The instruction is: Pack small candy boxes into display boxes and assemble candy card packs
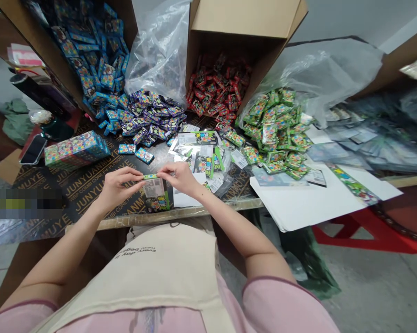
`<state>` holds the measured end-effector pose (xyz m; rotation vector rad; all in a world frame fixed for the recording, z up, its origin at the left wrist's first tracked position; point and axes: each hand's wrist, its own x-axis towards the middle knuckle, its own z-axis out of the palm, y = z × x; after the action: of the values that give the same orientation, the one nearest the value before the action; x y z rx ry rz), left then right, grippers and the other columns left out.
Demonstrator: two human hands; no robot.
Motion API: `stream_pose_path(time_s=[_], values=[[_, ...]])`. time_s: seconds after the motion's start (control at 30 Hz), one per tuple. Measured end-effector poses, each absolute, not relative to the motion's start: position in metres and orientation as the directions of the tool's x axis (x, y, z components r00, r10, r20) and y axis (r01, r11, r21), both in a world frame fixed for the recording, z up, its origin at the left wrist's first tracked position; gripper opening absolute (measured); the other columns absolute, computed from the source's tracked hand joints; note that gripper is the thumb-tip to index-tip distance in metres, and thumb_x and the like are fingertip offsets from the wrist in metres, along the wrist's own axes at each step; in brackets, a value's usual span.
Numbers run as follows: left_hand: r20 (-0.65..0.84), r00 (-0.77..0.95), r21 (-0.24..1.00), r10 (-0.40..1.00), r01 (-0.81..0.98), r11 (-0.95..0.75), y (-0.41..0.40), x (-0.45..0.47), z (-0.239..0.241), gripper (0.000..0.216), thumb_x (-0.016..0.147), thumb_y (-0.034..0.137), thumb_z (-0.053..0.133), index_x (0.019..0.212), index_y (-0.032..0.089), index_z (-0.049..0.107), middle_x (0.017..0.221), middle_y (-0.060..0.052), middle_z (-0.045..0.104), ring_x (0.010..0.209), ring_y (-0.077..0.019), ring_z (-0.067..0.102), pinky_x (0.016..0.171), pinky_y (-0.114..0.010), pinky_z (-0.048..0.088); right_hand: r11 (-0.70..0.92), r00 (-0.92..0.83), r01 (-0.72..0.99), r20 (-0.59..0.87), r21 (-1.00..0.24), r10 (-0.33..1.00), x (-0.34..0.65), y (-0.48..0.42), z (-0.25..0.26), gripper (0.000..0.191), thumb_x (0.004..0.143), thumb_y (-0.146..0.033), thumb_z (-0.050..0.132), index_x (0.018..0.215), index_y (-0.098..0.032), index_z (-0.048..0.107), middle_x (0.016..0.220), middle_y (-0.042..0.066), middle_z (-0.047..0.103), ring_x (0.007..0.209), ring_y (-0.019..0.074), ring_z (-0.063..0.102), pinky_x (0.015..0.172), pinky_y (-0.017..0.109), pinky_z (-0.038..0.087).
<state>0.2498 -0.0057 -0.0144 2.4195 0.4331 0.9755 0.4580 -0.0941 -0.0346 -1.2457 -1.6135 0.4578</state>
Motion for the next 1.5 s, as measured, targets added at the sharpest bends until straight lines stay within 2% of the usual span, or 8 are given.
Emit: stream_pose_path(time_s=[0.27,0.5,0.7,0.87,1.1,1.23,1.33,1.5], values=[[0.58,0.681,0.44,0.448,0.201,-0.875,-0.003,0.253,-0.03,0.016,0.09,0.025,0.059,0.094,0.018,0.073,0.078,-0.004,0.064,0.071,-0.013,0.06,0.065,-0.024,0.047,0.465,-0.108,0.588,0.505,-0.662,0.856,0.48,-0.11,-0.047,0.034,0.097,-0.043,0.045,0.117,-0.024,0.065,0.12,0.008,0.067,0.112,0.02,0.061,0.096,0.04,0.048],[0.356,0.62,0.306,0.699,0.63,-0.714,0.042,0.26,-0.066,0.03,0.086,0.034,0.061,0.107,0.014,0.07,0.103,-0.015,0.066,0.098,-0.0291,0.061,0.087,-0.043,0.049,-0.231,0.49,0.734,0.262,-0.639,0.832,0.544,-0.154,-0.107,0.06,0.079,-0.05,0.067,0.128,-0.017,0.058,0.103,0.013,0.065,0.094,0.0282,0.062,0.085,0.045,0.05],[0.233,0.912,0.124,0.336,0.315,-0.941,-0.018,0.328,-0.102,0.076,0.074,0.043,0.074,0.139,0.015,0.046,0.145,-0.022,0.044,0.134,-0.038,0.04,0.112,-0.059,0.026,-0.35,0.501,0.771,0.168,-0.533,0.849,0.531,-0.179,-0.136,0.071,0.075,-0.032,0.066,0.142,-0.021,0.044,0.106,0.011,0.059,0.097,0.0283,0.059,0.086,0.042,0.049],[0.287,0.903,0.067,0.321,0.315,-0.947,-0.036,0.36,-0.125,0.02,0.087,0.012,0.053,0.103,0.012,0.065,0.115,-0.017,0.066,0.111,-0.0281,0.059,0.104,-0.05,0.041,-0.401,0.644,0.699,0.279,-0.592,0.712,0.546,-0.184,-0.129,0.063,0.074,-0.043,0.069,0.129,-0.015,0.055,0.11,0.017,0.059,0.103,0.033,0.057,0.09,0.047,0.046],[0.438,0.899,0.113,-0.025,-0.083,-0.99,-0.062,0.332,-0.123,0.023,0.093,0.011,0.04,0.091,0.014,0.063,0.099,-0.011,0.068,0.098,-0.0199,0.06,0.091,-0.037,0.05,-0.376,0.532,-0.027,-0.332,-0.926,0.779,0.542,-0.195,-0.118,0.078,0.084,-0.073,0.036,0.137,-0.017,0.048,0.053,-0.002,0.052,0.044,0.0169,0.051,0.044,0.029,0.042],[0.377,0.921,0.23,-0.094,-0.192,-0.954,-0.086,0.32,-0.121,0.017,0.087,0.03,0.057,0.088,0.015,0.065,0.104,-0.013,0.068,0.101,-0.024,0.06,0.089,-0.039,0.049,-0.236,0.451,-0.109,-0.26,-0.965,0.854,0.533,-0.191,-0.117,0.071,0.073,-0.057,0.068,0.131,-0.02,0.054,0.055,-0.005,0.054,0.047,0.0121,0.049,0.045,0.022,0.036],[0.431,0.89,0.451,0.146,-0.072,-0.89,-0.087,0.321,-0.112,0.042,0.072,0.053,0.07,0.095,0.017,0.067,0.112,-0.012,0.067,0.106,-0.0279,0.059,0.095,-0.046,0.045,-0.113,0.404,-0.166,-0.172,-0.98,0.898,0.528,-0.19,-0.111,0.068,0.064,-0.04,0.079,0.126,-0.02,0.058,0.072,0.0,0.068,0.057,0.0132,0.058,0.053,0.023,0.044],[0.166,0.757,0.814,0.632,0.257,-0.521,-0.071,0.335,-0.09,0.036,0.077,0.038,0.069,0.105,0.016,0.068,0.108,-0.011,0.07,0.1,-0.0248,0.063,0.089,-0.037,0.047,-0.045,0.387,-0.123,-0.089,-0.991,0.918,0.515,-0.187,-0.095,0.055,0.067,-0.037,0.077,0.118,-0.02,0.065,0.085,0.003,0.073,0.068,0.0147,0.065,0.063,0.026,0.05]])
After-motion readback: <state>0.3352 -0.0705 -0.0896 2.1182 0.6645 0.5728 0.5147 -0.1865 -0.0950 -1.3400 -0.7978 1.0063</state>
